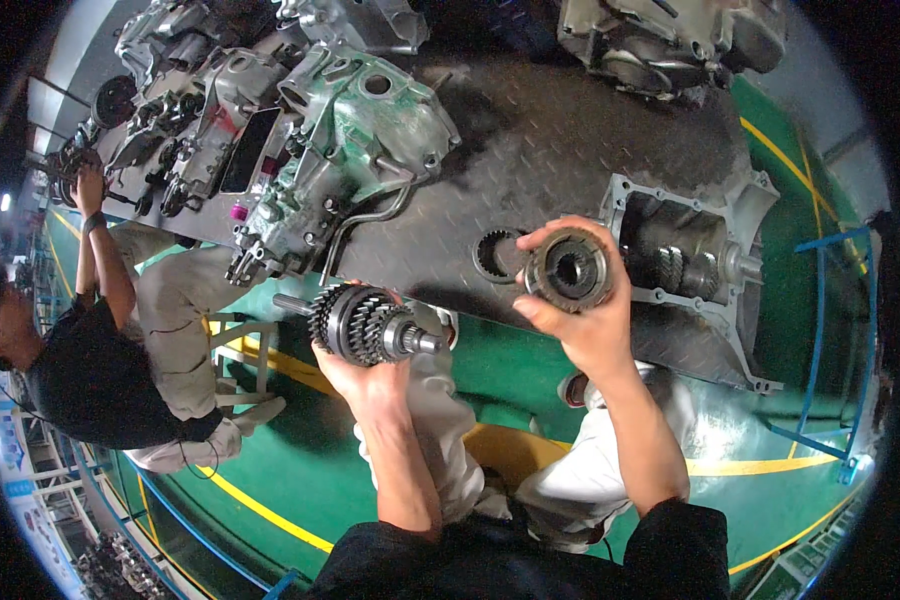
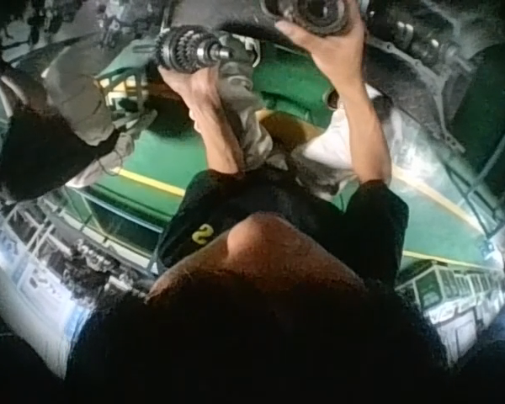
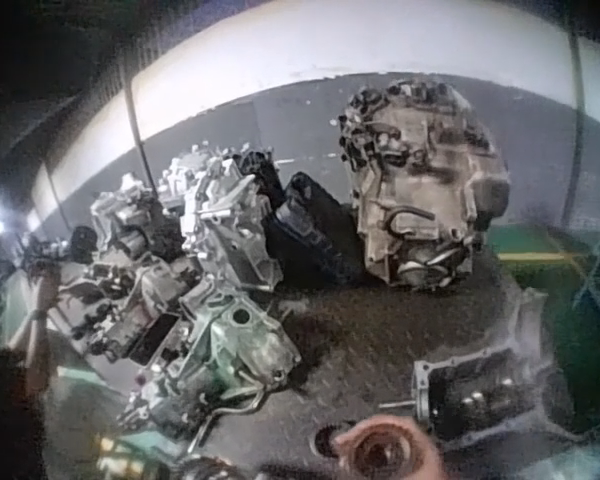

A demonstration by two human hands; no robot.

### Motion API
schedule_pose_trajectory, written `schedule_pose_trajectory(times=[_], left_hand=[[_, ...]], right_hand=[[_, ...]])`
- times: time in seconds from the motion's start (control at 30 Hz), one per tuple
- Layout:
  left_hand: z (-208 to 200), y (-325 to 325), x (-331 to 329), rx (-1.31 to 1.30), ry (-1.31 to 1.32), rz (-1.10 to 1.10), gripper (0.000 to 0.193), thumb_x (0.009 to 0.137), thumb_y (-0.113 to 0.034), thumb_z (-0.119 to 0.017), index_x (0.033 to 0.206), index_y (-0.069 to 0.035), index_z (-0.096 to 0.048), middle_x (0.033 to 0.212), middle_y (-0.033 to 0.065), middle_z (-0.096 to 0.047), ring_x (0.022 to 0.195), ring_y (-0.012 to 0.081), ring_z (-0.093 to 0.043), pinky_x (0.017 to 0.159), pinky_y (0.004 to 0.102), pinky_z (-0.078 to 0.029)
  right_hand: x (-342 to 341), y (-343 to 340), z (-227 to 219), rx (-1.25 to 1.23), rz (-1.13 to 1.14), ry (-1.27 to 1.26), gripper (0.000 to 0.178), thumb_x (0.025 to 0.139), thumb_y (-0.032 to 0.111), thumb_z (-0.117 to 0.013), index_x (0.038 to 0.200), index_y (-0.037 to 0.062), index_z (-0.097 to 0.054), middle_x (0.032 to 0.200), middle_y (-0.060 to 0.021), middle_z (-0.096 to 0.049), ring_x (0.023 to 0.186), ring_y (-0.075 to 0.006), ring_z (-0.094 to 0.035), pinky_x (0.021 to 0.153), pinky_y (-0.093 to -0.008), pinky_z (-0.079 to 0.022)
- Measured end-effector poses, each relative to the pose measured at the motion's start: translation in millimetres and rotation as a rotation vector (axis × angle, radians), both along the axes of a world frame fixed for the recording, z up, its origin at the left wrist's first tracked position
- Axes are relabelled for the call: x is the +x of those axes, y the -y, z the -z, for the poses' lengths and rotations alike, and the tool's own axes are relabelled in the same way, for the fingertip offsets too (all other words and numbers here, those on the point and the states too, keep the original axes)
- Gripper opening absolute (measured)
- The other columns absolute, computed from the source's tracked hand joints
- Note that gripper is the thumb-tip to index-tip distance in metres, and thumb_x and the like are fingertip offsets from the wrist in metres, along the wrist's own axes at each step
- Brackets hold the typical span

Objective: The person disassembles a transmission assembly by hand, removing gear clusters from a central shaft and setting them onto the workbench.

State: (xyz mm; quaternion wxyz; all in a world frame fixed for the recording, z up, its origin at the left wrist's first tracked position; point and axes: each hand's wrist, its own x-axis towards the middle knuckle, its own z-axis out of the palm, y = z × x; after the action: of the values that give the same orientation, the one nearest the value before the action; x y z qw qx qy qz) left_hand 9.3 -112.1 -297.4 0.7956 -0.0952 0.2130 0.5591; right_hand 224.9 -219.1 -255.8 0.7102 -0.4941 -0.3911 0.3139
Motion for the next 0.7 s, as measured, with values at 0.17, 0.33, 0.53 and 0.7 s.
schedule_pose_trajectory(times=[0.17,0.33,0.53,0.7], left_hand=[[-11,2,11,-0.019,0.107,-0.004,0.036,0.091,-0.028,-0.050,0.102,0.003,-0.065,0.095,0.0142,-0.069,0.087,0.0298,-0.066,0.090,0.0476,-0.054],[0,-1,8,0.134,0.293,0.077,0.037,0.091,-0.029,-0.051,0.102,0.004,-0.063,0.090,0.0121,-0.065,0.081,0.0266,-0.060,0.081,0.0427,-0.051],[10,2,2,0.106,0.139,0.022,0.045,0.093,-0.034,-0.045,0.108,0.005,-0.064,0.100,0.0180,-0.068,0.091,0.0328,-0.065,0.089,0.0491,-0.054],[11,4,-2,0.139,0.204,0.045,0.044,0.093,-0.032,-0.044,0.108,0.004,-0.064,0.097,0.0182,-0.068,0.089,0.0336,-0.066,0.089,0.0507,-0.055]], right_hand=[[4,0,-1,0.015,-0.041,-0.079,0.072,0.071,0.004,-0.089,0.131,0.0025,-0.048,0.121,-0.0165,-0.065,0.105,-0.0213,-0.066,0.095,-0.0344,-0.052],[-1,-6,1,0.094,-0.008,-0.240,0.085,0.071,0.031,-0.091,0.136,0.0072,-0.041,0.123,-0.0221,-0.062,0.106,-0.0259,-0.065,0.096,-0.0383,-0.051],[0,-6,5,0.080,0.029,-0.221,0.094,0.071,0.055,-0.087,0.139,0.0107,-0.038,0.123,-0.0202,-0.061,0.109,-0.0267,-0.061,0.100,-0.0402,-0.048],[-4,-6,7,0.116,0.031,-0.257,0.095,0.070,0.053,-0.089,0.138,0.0105,-0.039,0.122,-0.0188,-0.061,0.109,-0.0271,-0.061,0.100,-0.0408,-0.048]])
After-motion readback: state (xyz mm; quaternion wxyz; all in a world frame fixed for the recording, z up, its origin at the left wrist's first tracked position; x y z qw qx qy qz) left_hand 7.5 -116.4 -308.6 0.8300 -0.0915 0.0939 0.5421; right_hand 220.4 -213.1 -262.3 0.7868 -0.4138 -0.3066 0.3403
